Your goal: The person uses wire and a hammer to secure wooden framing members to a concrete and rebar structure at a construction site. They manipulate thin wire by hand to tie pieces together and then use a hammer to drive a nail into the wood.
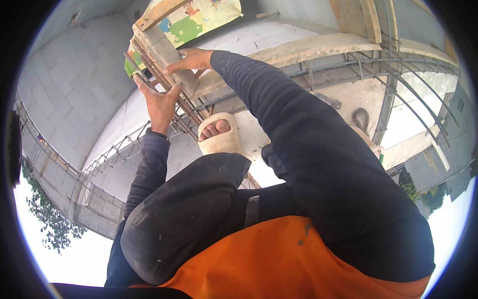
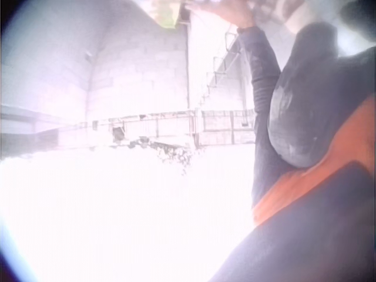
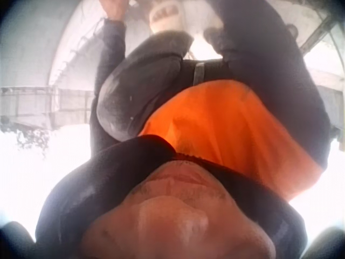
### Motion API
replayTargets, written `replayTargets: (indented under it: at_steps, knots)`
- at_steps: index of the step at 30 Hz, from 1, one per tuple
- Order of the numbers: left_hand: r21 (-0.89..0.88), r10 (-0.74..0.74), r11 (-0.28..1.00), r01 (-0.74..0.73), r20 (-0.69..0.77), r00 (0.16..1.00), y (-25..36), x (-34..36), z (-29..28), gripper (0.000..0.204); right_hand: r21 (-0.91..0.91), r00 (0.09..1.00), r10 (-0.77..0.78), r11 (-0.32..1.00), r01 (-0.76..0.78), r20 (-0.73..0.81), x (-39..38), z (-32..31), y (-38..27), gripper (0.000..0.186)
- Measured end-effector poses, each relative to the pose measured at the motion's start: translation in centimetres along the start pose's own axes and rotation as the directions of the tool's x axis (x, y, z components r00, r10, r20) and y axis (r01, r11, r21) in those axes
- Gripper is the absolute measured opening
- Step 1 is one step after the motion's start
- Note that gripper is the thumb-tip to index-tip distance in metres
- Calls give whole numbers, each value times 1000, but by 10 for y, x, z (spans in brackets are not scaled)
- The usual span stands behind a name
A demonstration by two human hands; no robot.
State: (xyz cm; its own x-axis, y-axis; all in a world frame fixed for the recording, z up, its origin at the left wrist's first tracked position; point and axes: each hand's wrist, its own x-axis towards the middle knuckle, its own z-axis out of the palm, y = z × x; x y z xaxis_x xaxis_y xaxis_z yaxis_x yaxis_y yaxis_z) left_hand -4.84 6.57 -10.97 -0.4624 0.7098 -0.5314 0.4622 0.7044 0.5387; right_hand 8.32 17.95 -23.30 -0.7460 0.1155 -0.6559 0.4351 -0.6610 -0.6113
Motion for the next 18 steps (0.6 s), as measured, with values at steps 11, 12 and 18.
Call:
replayTargets:
  at_steps: [11,12,18]
  knots:
    - [223,47,974,-40,-28,999,-12,-1,3,137,28,999,15,1000,-14,-33,5,5,0,142]
    - [231,63,971,-54,-31,998,-11,0,3,137,32,999,15,999,-14,-31,5,3,1,141]
    - [261,48,965,-33,-53,997,-9,-2,3,136,21,1000,1,1000,-1,3,6,1,-4,139]
